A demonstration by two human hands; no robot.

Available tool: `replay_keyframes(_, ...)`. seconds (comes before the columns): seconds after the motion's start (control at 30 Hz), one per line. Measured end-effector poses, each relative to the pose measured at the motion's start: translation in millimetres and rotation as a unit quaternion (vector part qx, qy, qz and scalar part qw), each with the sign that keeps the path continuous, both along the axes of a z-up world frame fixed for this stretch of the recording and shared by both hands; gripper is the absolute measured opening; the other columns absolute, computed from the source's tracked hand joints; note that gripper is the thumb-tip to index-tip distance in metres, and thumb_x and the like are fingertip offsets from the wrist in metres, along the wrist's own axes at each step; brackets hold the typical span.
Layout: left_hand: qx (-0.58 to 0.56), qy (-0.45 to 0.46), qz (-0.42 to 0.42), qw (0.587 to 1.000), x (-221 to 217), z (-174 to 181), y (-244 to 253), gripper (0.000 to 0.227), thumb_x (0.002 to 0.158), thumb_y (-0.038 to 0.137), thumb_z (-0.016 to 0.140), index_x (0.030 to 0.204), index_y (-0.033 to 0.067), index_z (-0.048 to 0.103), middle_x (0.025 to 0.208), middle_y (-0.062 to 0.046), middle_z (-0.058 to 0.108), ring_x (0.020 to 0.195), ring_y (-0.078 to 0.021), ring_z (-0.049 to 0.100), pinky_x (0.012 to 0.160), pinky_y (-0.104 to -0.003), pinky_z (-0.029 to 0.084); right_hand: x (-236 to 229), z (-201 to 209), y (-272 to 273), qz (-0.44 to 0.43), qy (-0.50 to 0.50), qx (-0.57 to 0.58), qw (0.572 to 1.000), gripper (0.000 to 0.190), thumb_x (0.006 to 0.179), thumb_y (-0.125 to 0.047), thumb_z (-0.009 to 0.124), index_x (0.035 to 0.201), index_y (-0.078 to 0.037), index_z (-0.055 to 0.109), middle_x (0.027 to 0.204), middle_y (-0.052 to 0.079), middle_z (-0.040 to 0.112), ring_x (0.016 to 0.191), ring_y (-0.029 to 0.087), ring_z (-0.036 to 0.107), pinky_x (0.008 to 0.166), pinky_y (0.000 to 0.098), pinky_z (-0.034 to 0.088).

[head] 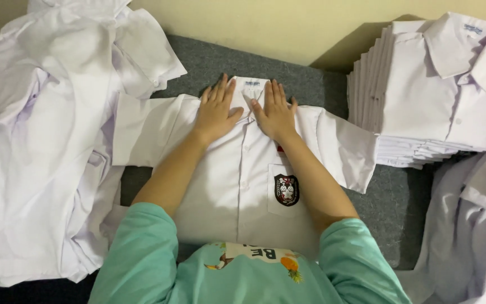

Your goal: Folding a white short-sleeved uniform shirt on a flat work surface in a factory setting

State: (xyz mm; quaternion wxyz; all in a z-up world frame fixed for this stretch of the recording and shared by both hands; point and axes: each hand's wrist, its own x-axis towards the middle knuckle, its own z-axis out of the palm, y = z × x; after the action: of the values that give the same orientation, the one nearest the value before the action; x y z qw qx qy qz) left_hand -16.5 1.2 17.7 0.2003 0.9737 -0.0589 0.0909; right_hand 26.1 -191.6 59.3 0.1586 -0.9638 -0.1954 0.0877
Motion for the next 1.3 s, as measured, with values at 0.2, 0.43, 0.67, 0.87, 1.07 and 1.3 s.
replay_keyframes(0.2,0.117,-0.068,0.153,0.979,38,-49,79,0.037,0.095,0.061,0.057,0.099,0.0253,0.068,0.092,0.002,0.071,0.097,-0.0251,0.068,0.093,-0.057,0.036,62,-51,-81,-0.054,-0.181,0.007,0.982,0.046,0.099,-0.056,0.060,0.126,-0.019,0.066,0.116,0.000,0.061,0.114,0.025,0.060,0.091,0.0524,0.043)
replay_keyframes(0.43,-0.019,0.067,0.126,0.990,53,-49,109,0.029,0.098,0.063,0.059,0.106,0.0387,0.071,0.107,0.013,0.075,0.109,-0.0161,0.070,0.099,-0.048,0.036,58,-37,-103,-0.083,-0.070,0.143,0.984,0.022,0.088,-0.046,0.077,0.090,-0.024,0.077,0.087,0.001,0.074,0.089,0.029,0.073,0.072,0.0407,0.053)
replay_keyframes(0.67,0.046,-0.133,0.104,0.984,40,-45,126,0.029,0.095,0.049,0.075,0.090,0.0211,0.073,0.086,-0.001,0.067,0.093,-0.0257,0.068,0.086,-0.048,0.048,57,-24,-115,-0.034,-0.181,0.122,0.975,0.048,0.089,-0.046,0.083,0.080,-0.002,0.067,0.087,0.019,0.063,0.086,0.043,0.066,0.074,0.0498,0.052)
replay_keyframes(0.87,-0.066,-0.035,0.071,0.995,22,4,143,0.039,0.101,0.048,0.071,0.091,0.0104,0.070,0.091,-0.012,0.072,0.090,-0.0356,0.069,0.077,-0.048,0.051,62,-5,-142,-0.085,-0.071,0.091,0.990,0.054,0.101,-0.060,0.061,0.084,-0.009,0.066,0.078,0.014,0.067,0.078,0.035,0.064,0.068,0.0481,0.048)
replay_keyframes(1.07,0.002,-0.111,0.013,0.994,26,1,153,0.026,0.107,0.033,0.072,0.094,0.0127,0.060,0.085,-0.004,0.070,0.072,-0.0301,0.064,0.060,-0.044,0.043,69,-11,-156,-0.053,-0.076,0.114,0.989,0.040,0.101,-0.045,0.071,0.090,-0.008,0.065,0.081,0.011,0.069,0.074,0.027,0.062,0.061,0.0426,0.046)
replay_keyframes(1.3,0.250,-0.160,0.096,0.950,28,-4,116,0.045,0.085,0.035,0.082,0.113,0.0068,0.061,0.116,-0.015,0.056,0.105,-0.0333,0.052,0.086,-0.047,0.038,86,-55,-157,-0.021,-0.239,0.124,0.963,0.022,0.099,-0.019,0.073,0.098,-0.002,0.058,0.107,0.014,0.050,0.094,0.035,0.052,0.075,0.0472,0.045)
